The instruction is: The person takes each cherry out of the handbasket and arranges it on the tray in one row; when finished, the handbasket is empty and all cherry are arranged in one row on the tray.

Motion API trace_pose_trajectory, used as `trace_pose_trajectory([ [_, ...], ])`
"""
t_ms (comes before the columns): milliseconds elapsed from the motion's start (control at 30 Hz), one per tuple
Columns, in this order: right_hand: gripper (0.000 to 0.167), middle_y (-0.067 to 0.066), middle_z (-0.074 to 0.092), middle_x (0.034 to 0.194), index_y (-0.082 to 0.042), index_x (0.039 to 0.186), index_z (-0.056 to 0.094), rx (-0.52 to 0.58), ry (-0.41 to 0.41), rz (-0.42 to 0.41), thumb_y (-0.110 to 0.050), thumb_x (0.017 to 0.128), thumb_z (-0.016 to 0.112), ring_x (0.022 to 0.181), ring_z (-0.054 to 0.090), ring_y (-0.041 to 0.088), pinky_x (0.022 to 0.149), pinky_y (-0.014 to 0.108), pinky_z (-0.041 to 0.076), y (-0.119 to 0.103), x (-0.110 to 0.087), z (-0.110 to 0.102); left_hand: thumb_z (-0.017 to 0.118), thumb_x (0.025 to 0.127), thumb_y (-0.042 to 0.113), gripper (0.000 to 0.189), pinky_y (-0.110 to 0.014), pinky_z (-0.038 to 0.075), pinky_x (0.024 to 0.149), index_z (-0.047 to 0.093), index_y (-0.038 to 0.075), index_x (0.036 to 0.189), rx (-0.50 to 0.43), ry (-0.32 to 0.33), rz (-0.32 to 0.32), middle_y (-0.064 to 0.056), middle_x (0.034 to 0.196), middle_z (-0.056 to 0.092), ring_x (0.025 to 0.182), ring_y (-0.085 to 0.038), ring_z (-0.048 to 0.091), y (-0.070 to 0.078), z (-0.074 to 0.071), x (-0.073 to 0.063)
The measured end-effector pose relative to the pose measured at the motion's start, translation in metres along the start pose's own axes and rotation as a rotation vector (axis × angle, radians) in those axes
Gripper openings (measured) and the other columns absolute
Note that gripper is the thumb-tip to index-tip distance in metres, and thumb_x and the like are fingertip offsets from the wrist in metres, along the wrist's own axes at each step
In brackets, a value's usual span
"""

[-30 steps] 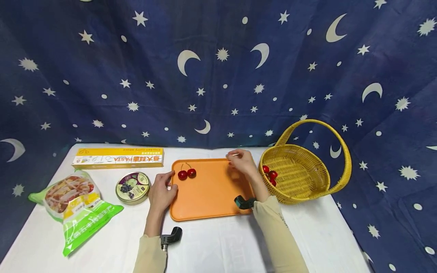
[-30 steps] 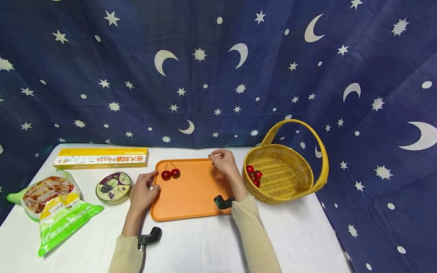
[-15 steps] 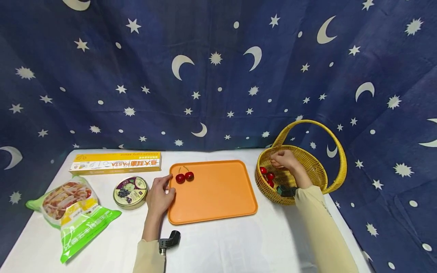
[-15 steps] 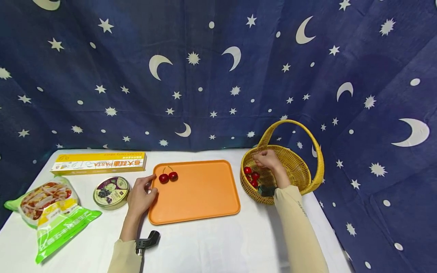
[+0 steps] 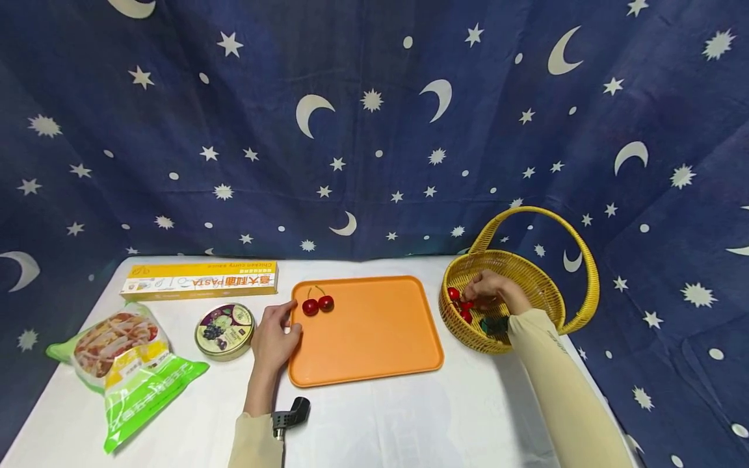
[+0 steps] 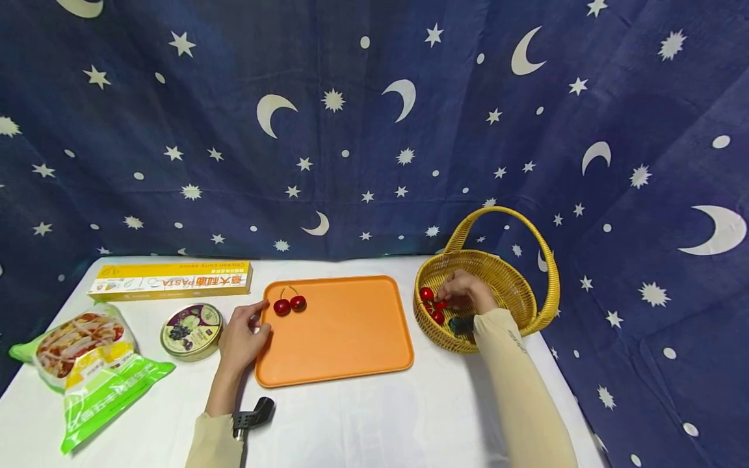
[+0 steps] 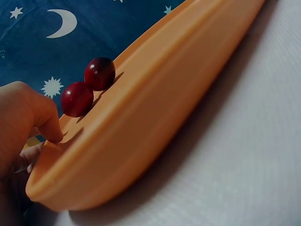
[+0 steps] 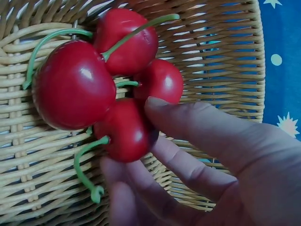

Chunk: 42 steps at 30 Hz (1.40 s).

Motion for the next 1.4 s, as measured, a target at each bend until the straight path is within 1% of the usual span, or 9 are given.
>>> trace_pose_trajectory([
  [133, 0.019, -0.003, 0.064, 0.075, 0.005, 0.102, 0.069, 0.018, 0.001, -0.034, -0.006, 0.093, 0.058, 0.065, 0.057, 0.011, 0.066, 0.029, 0.051, -0.005, -0.003, -0.003, 0.065, 0.081, 0.011, 0.048, -0.038, 0.033, 0.069, 0.064, 0.006, 0.129, 0.005, -0.007, -0.004, -0.013, 0.105, 0.056, 0.081, -0.027, 0.051, -0.001, 0.001, 0.001],
  [333, 0.020, -0.001, 0.058, 0.076, 0.002, 0.103, 0.066, 0.089, 0.117, -0.089, -0.012, 0.095, 0.055, 0.068, 0.058, 0.013, 0.069, 0.033, 0.052, -0.020, -0.015, -0.019, 0.065, 0.082, 0.011, 0.047, -0.038, 0.033, 0.067, 0.064, 0.005, 0.129, 0.009, 0.006, 0.008, -0.013, 0.103, 0.055, 0.079, -0.027, 0.051, 0.000, -0.003, 0.003],
  [433, 0.023, -0.001, 0.063, 0.079, 0.003, 0.110, 0.064, 0.210, 0.173, -0.116, -0.014, 0.096, 0.056, 0.067, 0.062, 0.011, 0.068, 0.030, 0.054, -0.026, -0.020, -0.025, 0.065, 0.081, 0.011, 0.047, -0.038, 0.033, 0.067, 0.065, 0.005, 0.128, 0.008, 0.012, 0.015, -0.013, 0.102, 0.055, 0.078, -0.027, 0.051, 0.000, -0.004, 0.004],
  [633, 0.037, 0.003, 0.068, 0.082, 0.014, 0.125, 0.052, 0.580, 0.218, -0.272, -0.006, 0.095, 0.059, 0.067, 0.067, 0.009, 0.064, 0.023, 0.055, -0.053, -0.030, -0.016, 0.065, 0.081, 0.011, 0.047, -0.038, 0.034, 0.067, 0.065, 0.006, 0.128, 0.021, -0.006, -0.003, -0.013, 0.103, 0.056, 0.078, -0.026, 0.051, -0.004, -0.002, 0.002],
  [700, 0.042, 0.004, 0.068, 0.086, 0.016, 0.130, 0.048, 0.663, 0.204, -0.324, -0.004, 0.095, 0.058, 0.072, 0.069, 0.011, 0.067, 0.023, 0.055, -0.068, -0.032, -0.006, 0.065, 0.081, 0.012, 0.047, -0.038, 0.033, 0.067, 0.065, 0.006, 0.128, 0.021, -0.009, -0.001, -0.012, 0.103, 0.055, 0.078, -0.026, 0.051, -0.003, -0.001, 0.002],
  [800, 0.045, 0.005, 0.067, 0.091, 0.018, 0.133, 0.045, 0.707, 0.188, -0.379, -0.001, 0.095, 0.056, 0.077, 0.070, 0.013, 0.071, 0.024, 0.055, -0.095, -0.033, 0.013, 0.065, 0.082, 0.012, 0.047, -0.037, 0.033, 0.067, 0.065, 0.006, 0.128, 0.014, -0.007, 0.005, -0.012, 0.104, 0.055, 0.078, -0.026, 0.050, 0.000, 0.000, 0.004],
  [1000, 0.034, 0.009, 0.066, 0.092, 0.017, 0.120, 0.058, 0.633, 0.222, -0.408, 0.000, 0.091, 0.061, 0.073, 0.067, 0.011, 0.071, 0.027, 0.056, -0.137, -0.013, 0.067, 0.065, 0.082, 0.011, 0.047, -0.037, 0.034, 0.067, 0.065, 0.005, 0.128, 0.011, 0.008, 0.020, -0.013, 0.105, 0.056, 0.079, -0.026, 0.051, 0.007, -0.002, 0.007],
  [1200, 0.022, 0.002, 0.070, 0.076, 0.008, 0.104, 0.068, 0.615, 0.183, -0.338, -0.006, 0.087, 0.068, 0.059, 0.058, 0.010, 0.058, 0.025, 0.049, -0.147, 0.019, 0.129, 0.065, 0.081, 0.012, 0.047, -0.037, 0.033, 0.066, 0.065, 0.005, 0.128, 0.007, 0.009, 0.005, -0.012, 0.104, 0.056, 0.078, -0.026, 0.051, 0.005, -0.002, 0.003],
  [1400, 0.023, 0.003, 0.068, 0.078, 0.001, 0.107, 0.066, 0.653, 0.207, -0.268, -0.008, 0.086, 0.069, 0.057, 0.056, 0.010, 0.054, 0.021, 0.047, -0.147, 0.034, 0.169, 0.065, 0.081, 0.012, 0.047, -0.037, 0.034, 0.067, 0.065, 0.006, 0.128, 0.018, 0.005, -0.006, -0.012, 0.105, 0.056, 0.078, -0.026, 0.051, -0.001, -0.002, 0.001],
])
Point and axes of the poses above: each hand's wrist, its own x-axis towards the middle knuckle, its own z-axis out of the palm, y = z × x, the point moved 9 cm from there along x, towards the middle knuckle
